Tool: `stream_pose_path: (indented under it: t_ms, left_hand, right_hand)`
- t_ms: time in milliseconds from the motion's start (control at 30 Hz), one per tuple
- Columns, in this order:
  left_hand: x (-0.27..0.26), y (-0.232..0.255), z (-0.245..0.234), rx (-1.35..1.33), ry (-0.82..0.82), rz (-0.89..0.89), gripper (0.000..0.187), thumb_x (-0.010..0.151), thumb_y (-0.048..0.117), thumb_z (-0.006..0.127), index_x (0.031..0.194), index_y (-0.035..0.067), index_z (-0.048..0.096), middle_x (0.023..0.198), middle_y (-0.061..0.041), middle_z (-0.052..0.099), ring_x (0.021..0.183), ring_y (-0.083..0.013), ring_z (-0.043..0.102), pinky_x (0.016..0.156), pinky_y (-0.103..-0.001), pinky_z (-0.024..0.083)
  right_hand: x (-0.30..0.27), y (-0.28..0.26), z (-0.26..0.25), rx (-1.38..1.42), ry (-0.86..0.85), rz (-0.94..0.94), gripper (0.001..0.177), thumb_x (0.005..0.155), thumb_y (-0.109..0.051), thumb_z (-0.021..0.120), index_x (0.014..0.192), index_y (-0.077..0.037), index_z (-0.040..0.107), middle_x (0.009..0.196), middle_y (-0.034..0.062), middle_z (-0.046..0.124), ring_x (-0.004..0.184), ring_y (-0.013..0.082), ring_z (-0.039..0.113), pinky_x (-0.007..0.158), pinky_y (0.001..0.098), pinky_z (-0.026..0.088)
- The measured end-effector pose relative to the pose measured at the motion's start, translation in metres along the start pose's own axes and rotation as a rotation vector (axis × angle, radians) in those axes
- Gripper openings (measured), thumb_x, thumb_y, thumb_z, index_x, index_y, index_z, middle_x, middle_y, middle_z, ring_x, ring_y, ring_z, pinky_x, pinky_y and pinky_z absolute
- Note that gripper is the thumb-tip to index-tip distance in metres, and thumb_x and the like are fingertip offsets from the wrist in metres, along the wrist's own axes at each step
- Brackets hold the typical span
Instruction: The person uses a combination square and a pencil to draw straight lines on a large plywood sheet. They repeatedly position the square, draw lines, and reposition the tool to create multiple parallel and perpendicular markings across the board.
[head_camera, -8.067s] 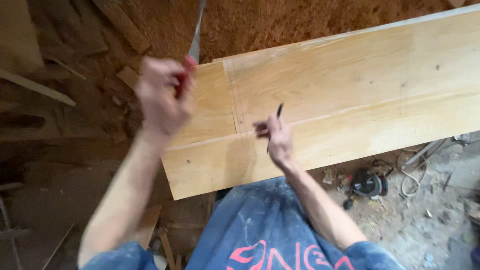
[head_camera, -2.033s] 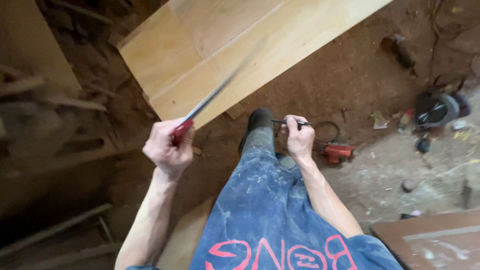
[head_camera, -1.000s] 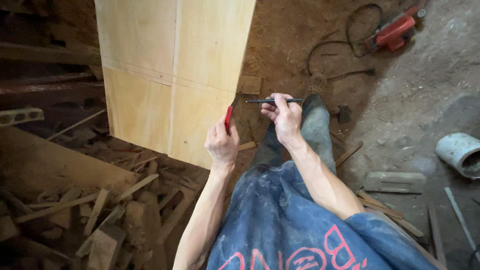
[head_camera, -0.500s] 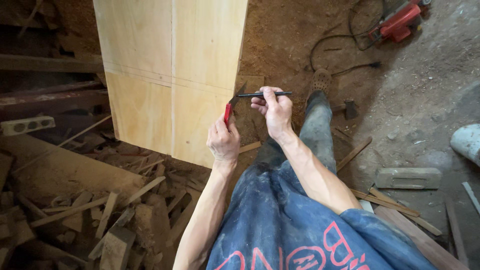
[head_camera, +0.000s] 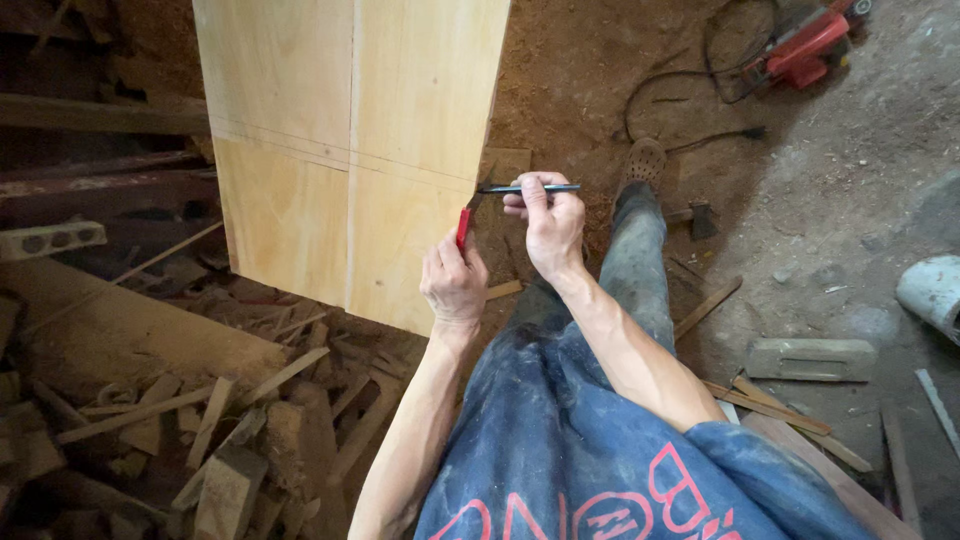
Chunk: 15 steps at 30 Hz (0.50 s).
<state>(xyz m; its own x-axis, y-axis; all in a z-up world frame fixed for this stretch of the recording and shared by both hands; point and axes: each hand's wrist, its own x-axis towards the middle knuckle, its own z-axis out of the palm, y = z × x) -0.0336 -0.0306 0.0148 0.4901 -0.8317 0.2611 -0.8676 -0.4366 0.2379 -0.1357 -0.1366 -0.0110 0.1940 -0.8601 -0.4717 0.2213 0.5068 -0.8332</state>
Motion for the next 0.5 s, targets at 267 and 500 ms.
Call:
stream_pose_path:
  t_ms: [267, 500]
  left_hand:
    - [0.002, 0.0, -0.001, -0.025, -0.003, -0.007, 0.017, 0.094, 0.015, 0.076, 0.107, 0.007, 0.069, 0.085, -0.011, 0.066, 0.077, -0.0322, 0.066, 0.068, -0.042, 0.054]
    - [0.006, 0.001, -0.003, -0.074, -0.024, -0.036, 0.018, 0.094, 0.014, 0.075, 0.11, 0.007, 0.069, 0.088, -0.012, 0.068, 0.079, -0.0326, 0.066, 0.07, -0.043, 0.054]
  right_hand:
    - [0.009, -0.029, -0.011, -0.002, 0.042, -0.123, 0.029, 0.108, -0.027, 0.06, 0.106, 0.002, 0.064, 0.091, 0.0097, 0.073, 0.076, 0.0156, 0.073, 0.069, 0.0297, 0.063]
    - [0.016, 0.001, -0.026, 0.075, 0.086, 0.047, 0.028, 0.105, -0.026, 0.06, 0.106, 0.001, 0.064, 0.094, 0.0097, 0.071, 0.074, 0.0151, 0.072, 0.064, 0.0301, 0.063]
